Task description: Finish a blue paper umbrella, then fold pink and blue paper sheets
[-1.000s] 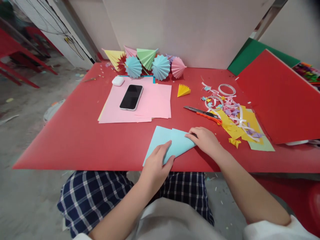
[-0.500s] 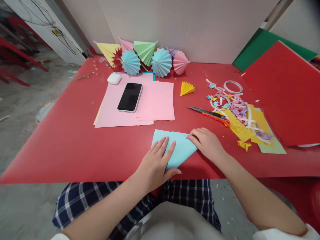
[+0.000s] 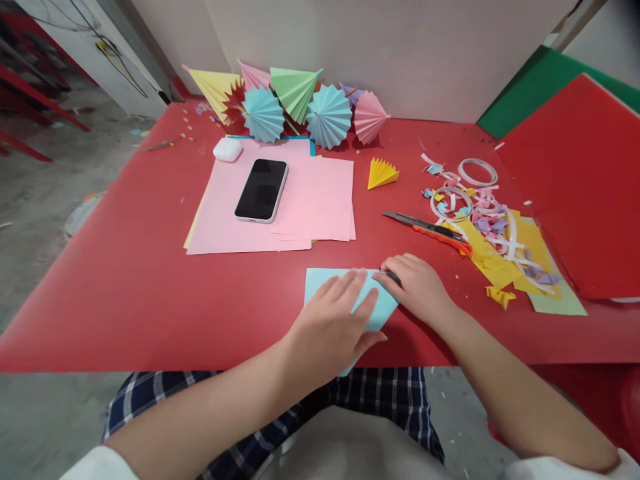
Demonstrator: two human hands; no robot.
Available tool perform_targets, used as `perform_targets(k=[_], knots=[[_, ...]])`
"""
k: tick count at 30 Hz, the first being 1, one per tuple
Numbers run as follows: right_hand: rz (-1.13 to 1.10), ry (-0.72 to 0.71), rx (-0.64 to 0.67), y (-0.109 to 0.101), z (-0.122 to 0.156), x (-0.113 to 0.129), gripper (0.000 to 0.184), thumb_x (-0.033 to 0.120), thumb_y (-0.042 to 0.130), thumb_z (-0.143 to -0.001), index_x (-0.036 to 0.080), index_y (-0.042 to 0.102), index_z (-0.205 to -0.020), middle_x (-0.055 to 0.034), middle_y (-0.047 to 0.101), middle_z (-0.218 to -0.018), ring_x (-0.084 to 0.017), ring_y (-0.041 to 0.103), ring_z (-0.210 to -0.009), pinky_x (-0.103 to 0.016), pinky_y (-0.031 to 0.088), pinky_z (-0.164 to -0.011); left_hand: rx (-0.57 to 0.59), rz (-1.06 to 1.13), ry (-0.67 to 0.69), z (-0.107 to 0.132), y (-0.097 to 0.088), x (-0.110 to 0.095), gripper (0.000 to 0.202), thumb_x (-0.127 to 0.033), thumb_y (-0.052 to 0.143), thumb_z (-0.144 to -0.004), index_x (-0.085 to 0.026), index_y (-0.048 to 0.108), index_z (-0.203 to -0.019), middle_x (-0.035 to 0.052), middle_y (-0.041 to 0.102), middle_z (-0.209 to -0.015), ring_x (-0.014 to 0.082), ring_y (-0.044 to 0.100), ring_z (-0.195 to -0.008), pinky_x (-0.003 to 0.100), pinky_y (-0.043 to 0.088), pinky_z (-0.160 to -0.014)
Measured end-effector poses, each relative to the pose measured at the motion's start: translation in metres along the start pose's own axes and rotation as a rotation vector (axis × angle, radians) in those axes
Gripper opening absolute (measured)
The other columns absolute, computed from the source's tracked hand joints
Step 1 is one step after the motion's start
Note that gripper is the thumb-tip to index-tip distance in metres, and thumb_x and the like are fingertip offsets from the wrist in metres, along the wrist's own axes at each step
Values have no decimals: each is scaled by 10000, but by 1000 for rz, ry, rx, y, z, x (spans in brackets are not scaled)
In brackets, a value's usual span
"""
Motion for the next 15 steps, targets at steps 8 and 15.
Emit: perform_targets(k=[8,15], knots=[[-3,11,1,-1,-3,1,214,318,453,-883,196,534,-728,-22,593,-675,-166,493,-666,-282,340,-631,138,246,165,-8,18,8,649,-581,340,-872,-131,344,-1341,175,268,-1452,282,136,-1372,486,203,-1094],[-18,35,-29,2,-3,1,245,328,456,-885,195,533,-695,-21,583,-645,-160,494,-649,-292,346,-651,122,284,106,-2,23,13,681,-611,346,-851,-180,311,-1377,150,291,-1448,298,156,-1366,520,157,-1095]])
Point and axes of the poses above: each hand's wrist, its own z-axis away from the middle knuckle, its own y-axis out of the palm, x = y × z, the point moved 1 cm from there along -z, towards the middle knuckle
